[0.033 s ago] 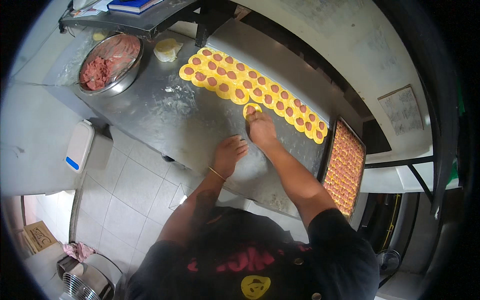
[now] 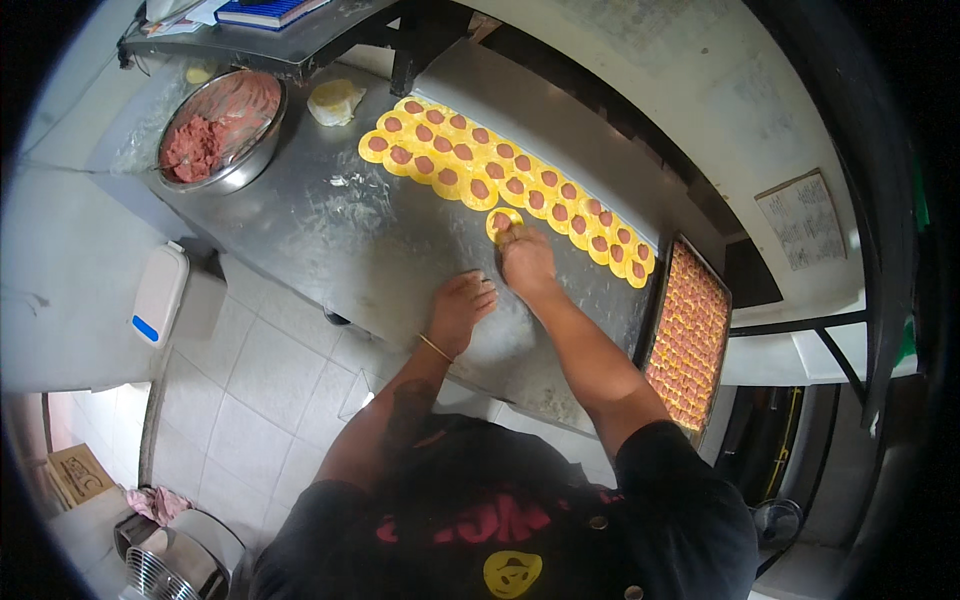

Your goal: The person repeatedly picks a round yellow wrapper and a small portion of pink filling, folds the wrapper around the filling to form a small dumpling, and places it on a metal tray. The tray gradually fills with rows of finished dumplings.

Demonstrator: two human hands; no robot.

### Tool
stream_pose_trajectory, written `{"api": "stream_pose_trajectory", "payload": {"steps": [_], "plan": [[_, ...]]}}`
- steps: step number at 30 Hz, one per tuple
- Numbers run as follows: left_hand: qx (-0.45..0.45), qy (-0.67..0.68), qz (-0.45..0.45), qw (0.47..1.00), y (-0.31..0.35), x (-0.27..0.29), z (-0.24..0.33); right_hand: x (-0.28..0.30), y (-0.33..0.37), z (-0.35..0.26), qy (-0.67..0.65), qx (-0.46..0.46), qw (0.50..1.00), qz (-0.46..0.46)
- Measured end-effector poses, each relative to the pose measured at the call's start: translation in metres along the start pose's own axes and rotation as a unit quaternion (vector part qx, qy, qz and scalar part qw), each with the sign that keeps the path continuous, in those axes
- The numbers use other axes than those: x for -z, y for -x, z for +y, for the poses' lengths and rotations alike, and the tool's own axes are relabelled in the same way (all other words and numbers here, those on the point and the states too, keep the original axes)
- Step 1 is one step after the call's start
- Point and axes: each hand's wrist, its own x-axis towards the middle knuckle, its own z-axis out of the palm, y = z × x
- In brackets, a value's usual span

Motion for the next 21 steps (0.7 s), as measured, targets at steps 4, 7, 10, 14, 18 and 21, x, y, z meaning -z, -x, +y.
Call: {"api": "stream_pose_trajectory", "payload": {"steps": [4,7,10,14,18,21], "plan": [[0.098,0.040,0.014,0.994,-0.014,-0.014,0.022,-0.002,-0.002,0.014,0.036,0.003,0.999,-0.025],[0.160,0.168,0.087,0.969,-0.012,-0.027,0.027,-0.007,0.006,0.008,0.070,0.006,0.997,0.023],[0.040,-0.021,0.044,0.998,-0.011,-0.027,0.030,0.019,0.038,-0.017,-0.043,0.006,0.997,0.057],[-0.039,-0.356,-0.006,0.934,0.021,-0.059,0.067,0.062,0.115,-0.054,-0.114,-0.007,0.993,0.016],[0.014,-0.262,0.037,0.964,0.074,-0.105,0.098,0.090,0.196,-0.060,-0.313,-0.066,0.940,0.122],[0.137,0.166,0.110,0.970,0.102,-0.153,0.106,0.081,0.253,-0.047,-0.536,-0.237,0.801,0.121]]}}
